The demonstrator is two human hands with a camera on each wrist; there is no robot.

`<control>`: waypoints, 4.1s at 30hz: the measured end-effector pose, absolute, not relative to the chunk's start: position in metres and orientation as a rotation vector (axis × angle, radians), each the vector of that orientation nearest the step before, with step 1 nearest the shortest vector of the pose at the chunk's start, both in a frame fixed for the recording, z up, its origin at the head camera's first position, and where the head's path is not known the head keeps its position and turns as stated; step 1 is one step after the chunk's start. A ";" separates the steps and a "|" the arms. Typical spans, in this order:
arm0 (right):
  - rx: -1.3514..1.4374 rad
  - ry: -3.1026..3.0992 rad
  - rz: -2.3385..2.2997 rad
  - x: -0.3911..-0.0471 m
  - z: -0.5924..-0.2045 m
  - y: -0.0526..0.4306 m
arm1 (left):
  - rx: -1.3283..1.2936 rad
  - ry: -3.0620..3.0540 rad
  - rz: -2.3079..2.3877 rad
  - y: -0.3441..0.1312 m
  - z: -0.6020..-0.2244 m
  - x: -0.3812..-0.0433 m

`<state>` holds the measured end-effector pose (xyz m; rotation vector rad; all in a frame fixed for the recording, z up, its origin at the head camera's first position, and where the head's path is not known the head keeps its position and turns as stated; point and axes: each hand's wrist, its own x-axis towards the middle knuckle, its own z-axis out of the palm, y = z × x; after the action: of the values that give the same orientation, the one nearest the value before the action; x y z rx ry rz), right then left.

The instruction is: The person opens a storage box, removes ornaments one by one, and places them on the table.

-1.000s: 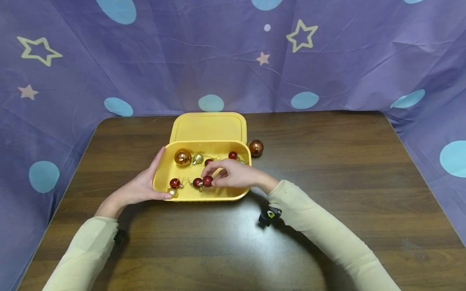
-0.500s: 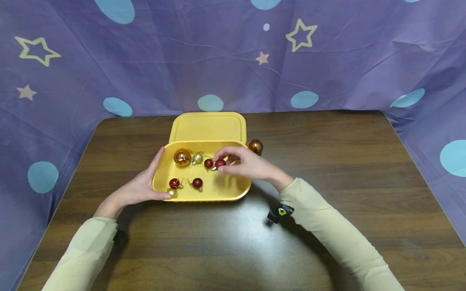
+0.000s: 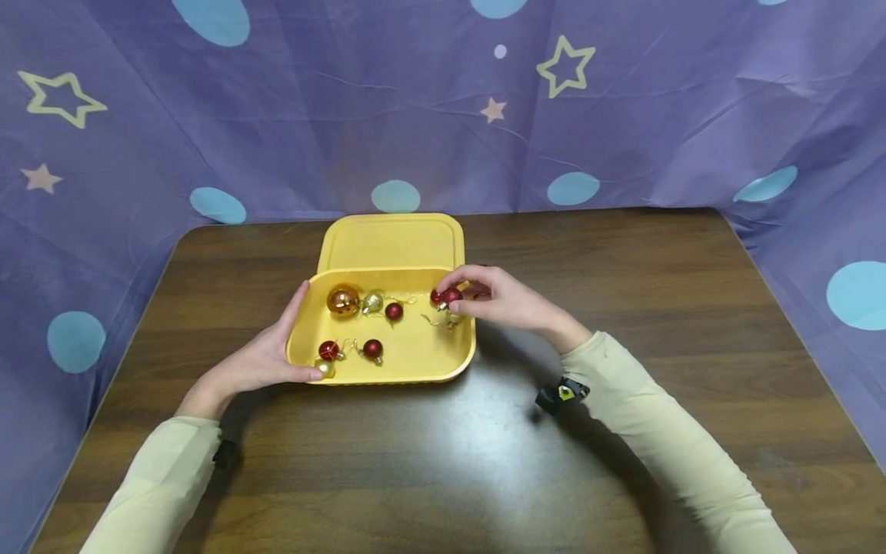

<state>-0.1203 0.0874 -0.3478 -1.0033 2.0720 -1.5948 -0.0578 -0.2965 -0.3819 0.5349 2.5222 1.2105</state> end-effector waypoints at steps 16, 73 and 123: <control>-0.911 2.201 -1.568 -0.133 -0.361 0.137 | 0.538 2.508 1.222 -0.299 -0.385 -0.058; -0.694 2.432 -1.390 -0.196 -0.405 0.147 | 0.489 2.506 1.218 -0.297 -0.381 -0.058; -0.832 2.435 -1.603 -0.146 -0.345 0.125 | 0.507 2.495 1.233 -0.298 -0.381 -0.058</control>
<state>-0.1461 0.1252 -0.3454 -0.8324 2.4349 -1.6034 -0.0581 -0.2975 -0.3813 0.5072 2.4955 1.2328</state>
